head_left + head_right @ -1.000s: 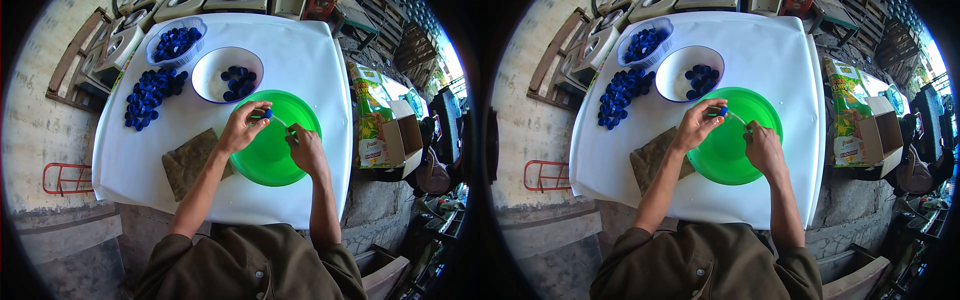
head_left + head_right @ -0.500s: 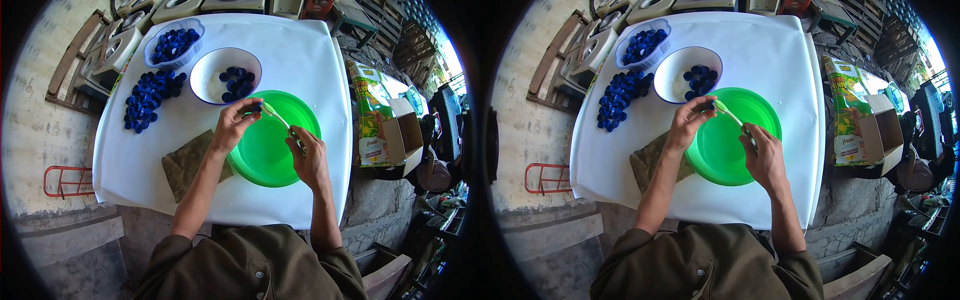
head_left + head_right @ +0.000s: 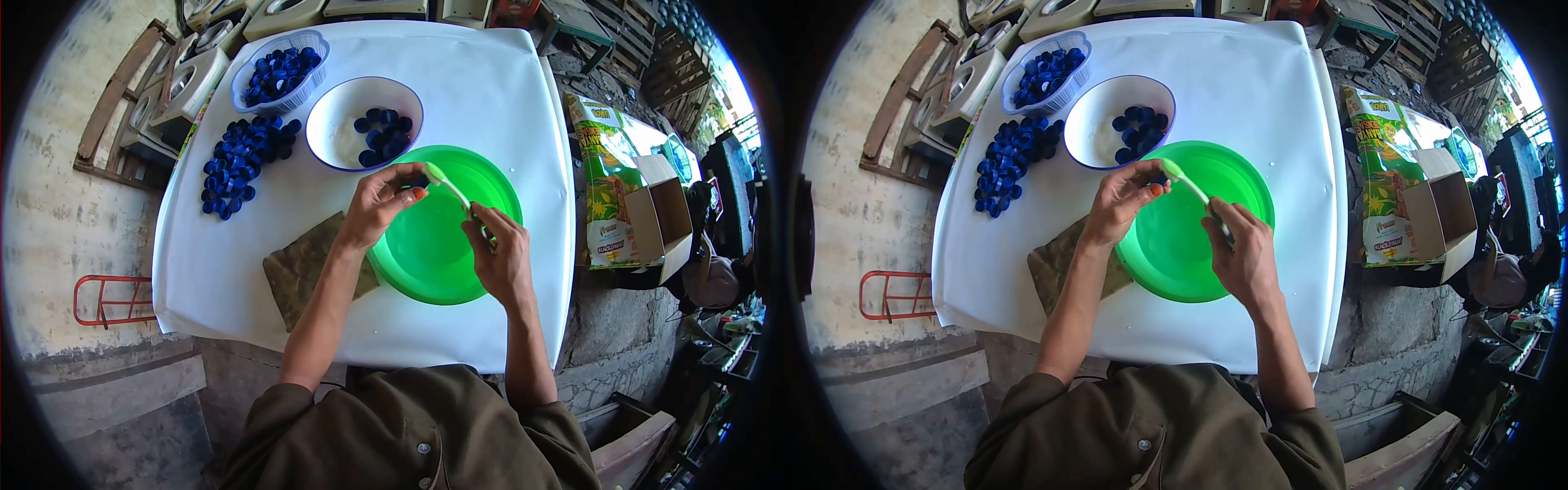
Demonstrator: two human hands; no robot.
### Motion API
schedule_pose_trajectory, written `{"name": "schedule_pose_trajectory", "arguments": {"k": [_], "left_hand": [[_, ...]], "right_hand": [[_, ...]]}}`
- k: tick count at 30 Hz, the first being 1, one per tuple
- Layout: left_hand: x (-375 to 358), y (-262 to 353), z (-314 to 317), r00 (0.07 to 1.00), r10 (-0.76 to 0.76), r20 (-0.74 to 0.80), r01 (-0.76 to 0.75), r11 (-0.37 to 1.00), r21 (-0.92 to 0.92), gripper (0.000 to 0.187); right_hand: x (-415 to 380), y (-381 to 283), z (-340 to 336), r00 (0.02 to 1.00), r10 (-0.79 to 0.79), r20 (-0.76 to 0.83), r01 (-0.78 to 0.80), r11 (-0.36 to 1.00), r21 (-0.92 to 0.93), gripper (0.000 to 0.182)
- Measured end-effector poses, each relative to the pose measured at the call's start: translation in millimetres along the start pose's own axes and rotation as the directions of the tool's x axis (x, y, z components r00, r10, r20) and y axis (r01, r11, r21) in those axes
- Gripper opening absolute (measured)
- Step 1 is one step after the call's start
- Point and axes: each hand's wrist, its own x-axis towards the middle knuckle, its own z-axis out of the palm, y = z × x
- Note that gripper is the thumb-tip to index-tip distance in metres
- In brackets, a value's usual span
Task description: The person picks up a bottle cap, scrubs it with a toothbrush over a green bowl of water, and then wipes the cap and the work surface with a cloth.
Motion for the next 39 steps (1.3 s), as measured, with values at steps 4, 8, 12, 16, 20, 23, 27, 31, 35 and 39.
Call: {"name": "schedule_pose_trajectory", "arguments": {"k": [4,8,12,16,20,23,27,31,35,39], "left_hand": [[0.6,4.2,-1.7,0.998,0.002,0.062,-0.003,1.0,0.016,0.038],[1.1,2.2,-2.9,0.997,0.017,0.071,-0.02,0.999,0.034,0.036],[1.1,0.1,-5.0,0.995,0.05,0.087,-0.049,0.999,-0.02,0.035],[1.4,-6.3,-7.4,0.999,0.031,0.044,-0.028,0.997,-0.071,0.036],[1.1,-5.9,-9.0,0.998,0.033,0.061,-0.027,0.995,-0.096,0.045],[1.2,-6.2,-9.0,0.999,0.0,0.047,0.004,0.997,-0.079,0.046],[3.2,-5.2,-8.6,0.998,0.022,0.051,-0.015,0.991,-0.13,0.045],[1.7,-7.0,-9.8,0.999,0.03,0.029,-0.025,0.986,-0.163,0.046],[2.4,-8.3,-8.8,0.999,0.031,0.033,-0.025,0.985,-0.171,0.047],[1.3,-2.5,-8.0,0.999,0.046,-0.006,-0.046,0.966,-0.254,0.04]], "right_hand": [[-2.1,-2.2,2.6,1.0,-0.002,0.012,0.001,1.0,0.027,0.022],[2.1,-2.6,2.0,1.0,0.013,0.013,-0.013,1.0,0.017,0.023],[-2.7,-3.9,4.4,1.0,-0.012,0.01,0.011,0.999,0.053,0.024],[1.5,-1.9,2.8,1.0,0.018,0.001,-0.018,0.999,0.048,0.024],[-2.0,-7.9,3.4,1.0,0.007,0.019,-0.009,0.997,0.071,0.025],[3.3,-8.3,-1.7,0.993,0.103,0.056,-0.105,0.994,0.031,0.026],[-1.7,-10.4,6.0,0.999,-0.004,0.034,0.002,0.997,0.076,0.026],[-2.1,-10.3,2.9,0.997,0.07,0.035,-0.073,0.994,0.08,0.027],[-1.5,-8.4,7.1,0.998,0.065,0.019,-0.067,0.994,0.092,0.025],[-6.2,-7.0,6.1,0.998,0.045,0.041,-0.049,0.991,0.128,0.025]]}}
